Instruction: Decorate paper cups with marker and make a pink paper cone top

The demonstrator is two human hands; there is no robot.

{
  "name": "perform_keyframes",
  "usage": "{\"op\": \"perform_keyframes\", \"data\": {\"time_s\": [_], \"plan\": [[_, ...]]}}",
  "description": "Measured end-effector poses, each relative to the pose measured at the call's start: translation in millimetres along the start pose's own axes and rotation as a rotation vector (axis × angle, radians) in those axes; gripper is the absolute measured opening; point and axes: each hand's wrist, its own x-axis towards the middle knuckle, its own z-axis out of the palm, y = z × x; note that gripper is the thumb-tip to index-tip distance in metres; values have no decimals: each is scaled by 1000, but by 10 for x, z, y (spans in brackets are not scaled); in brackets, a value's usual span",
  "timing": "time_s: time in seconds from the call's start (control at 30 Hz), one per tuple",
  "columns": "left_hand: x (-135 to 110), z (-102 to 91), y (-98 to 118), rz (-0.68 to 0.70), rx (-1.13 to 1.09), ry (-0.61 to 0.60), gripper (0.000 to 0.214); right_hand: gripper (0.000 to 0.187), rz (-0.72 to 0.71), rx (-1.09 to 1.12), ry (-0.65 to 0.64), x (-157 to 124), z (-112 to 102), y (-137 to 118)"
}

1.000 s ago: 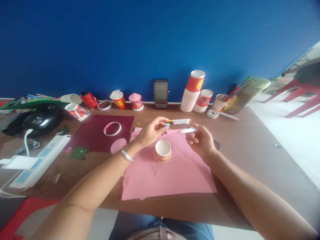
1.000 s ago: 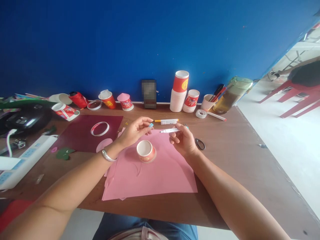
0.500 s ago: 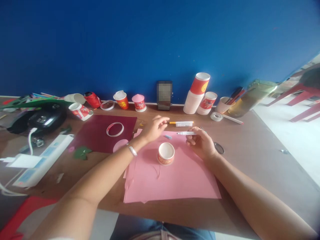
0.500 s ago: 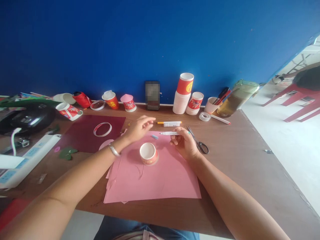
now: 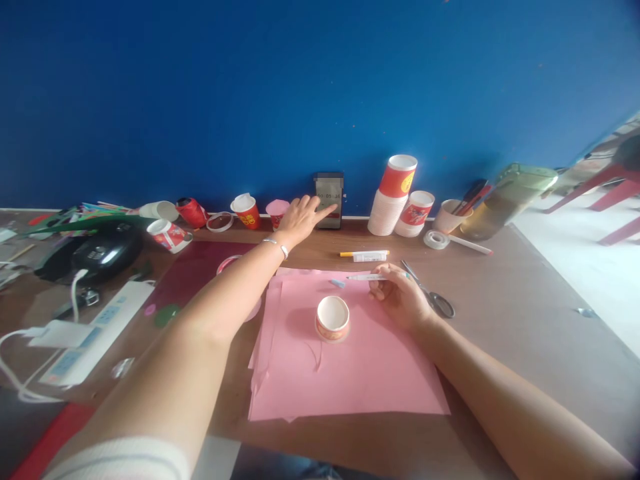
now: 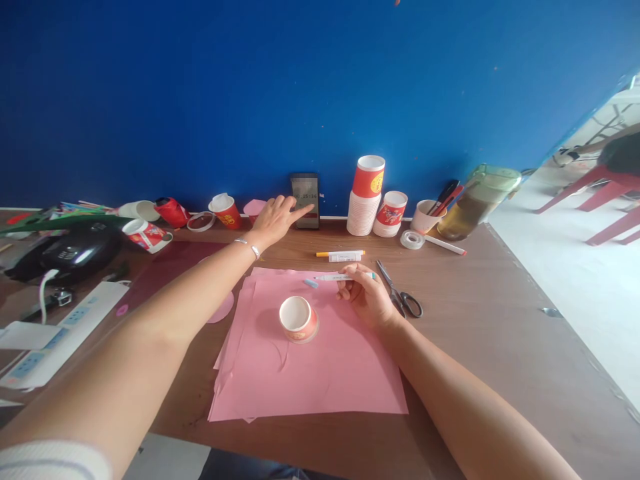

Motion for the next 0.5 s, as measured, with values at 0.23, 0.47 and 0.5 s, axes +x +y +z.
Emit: {"op": "perform_keyframes", "data": {"time_s": [0.23, 0.47, 0.5], "plan": [[44, -79, -141, -49, -90, 123, 71, 21, 2, -5, -3, 1, -12, 8], [-521, -462, 201, -118, -535, 301, 42, 20, -16, 4, 8, -2, -15, 28], [-645, -514, 299, -163, -702, 311, 39, 19, -26, 11, 16, 1, -17, 33]]}}
